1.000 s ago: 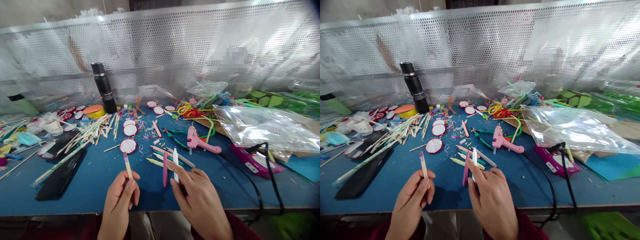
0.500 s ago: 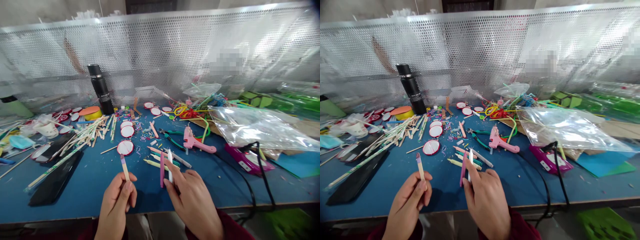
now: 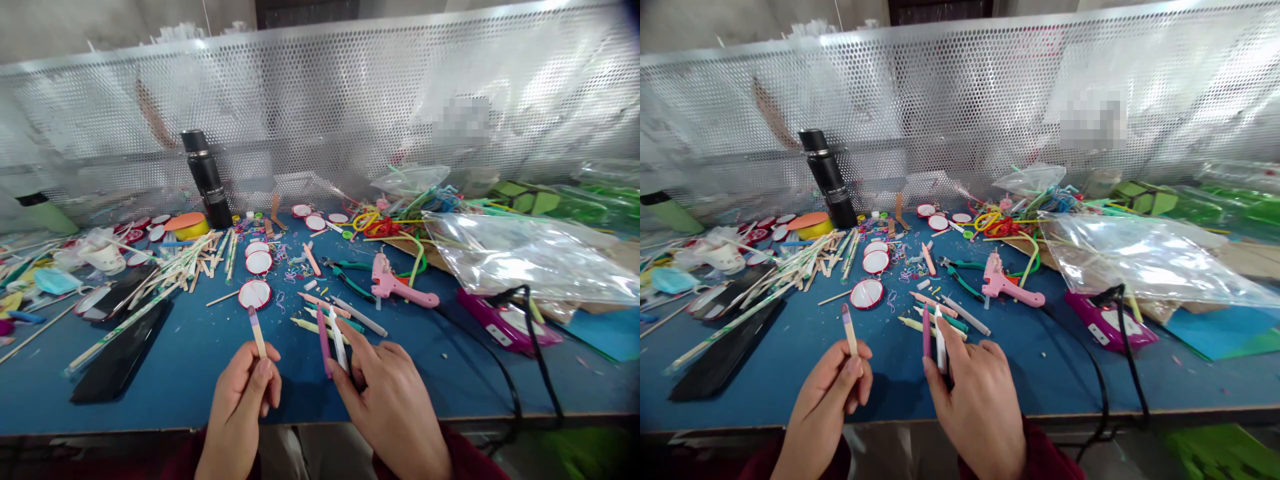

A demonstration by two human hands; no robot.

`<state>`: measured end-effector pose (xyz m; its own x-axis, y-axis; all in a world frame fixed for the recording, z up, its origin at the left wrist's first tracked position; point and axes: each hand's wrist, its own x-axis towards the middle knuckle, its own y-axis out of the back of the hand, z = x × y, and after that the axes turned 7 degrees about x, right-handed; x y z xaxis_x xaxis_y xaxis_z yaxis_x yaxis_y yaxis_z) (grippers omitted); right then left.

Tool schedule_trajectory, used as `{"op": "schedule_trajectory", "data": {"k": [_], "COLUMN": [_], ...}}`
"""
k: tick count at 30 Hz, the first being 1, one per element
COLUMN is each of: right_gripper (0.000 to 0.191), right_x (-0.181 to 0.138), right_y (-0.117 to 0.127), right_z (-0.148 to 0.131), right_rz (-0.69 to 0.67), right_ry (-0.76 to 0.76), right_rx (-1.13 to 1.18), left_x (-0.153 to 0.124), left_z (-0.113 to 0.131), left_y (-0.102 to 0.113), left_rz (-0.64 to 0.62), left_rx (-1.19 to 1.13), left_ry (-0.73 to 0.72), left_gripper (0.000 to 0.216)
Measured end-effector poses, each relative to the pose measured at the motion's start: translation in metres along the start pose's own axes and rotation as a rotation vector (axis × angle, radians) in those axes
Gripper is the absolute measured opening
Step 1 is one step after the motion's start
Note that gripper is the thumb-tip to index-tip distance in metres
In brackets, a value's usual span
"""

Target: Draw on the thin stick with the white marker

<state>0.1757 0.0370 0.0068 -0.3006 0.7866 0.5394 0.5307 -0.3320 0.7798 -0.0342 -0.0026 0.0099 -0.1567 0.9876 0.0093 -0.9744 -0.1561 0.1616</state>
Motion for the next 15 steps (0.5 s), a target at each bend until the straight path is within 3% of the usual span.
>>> {"op": "schedule_trajectory", "data": {"k": [7, 15], "right_gripper": [0.051, 0.047], "right_x": [0.005, 0.014], "right_y": [0.001, 0.002], "right_z": [-0.006, 0.005], "right_rz": [0.091, 0.17], "right_ry": [-0.018, 0.114], "right_rx": [-0.092, -0.127], "left_x": [0.001, 0.004], "left_z": [0.006, -0.004], "left_y": [-0.005, -0.005], "left_rz": [-0.063, -0.063], "left_rx": [0.022, -0.057], "left_ry": [-0.002, -0.054], "left_gripper": [0.044, 0.048]}}
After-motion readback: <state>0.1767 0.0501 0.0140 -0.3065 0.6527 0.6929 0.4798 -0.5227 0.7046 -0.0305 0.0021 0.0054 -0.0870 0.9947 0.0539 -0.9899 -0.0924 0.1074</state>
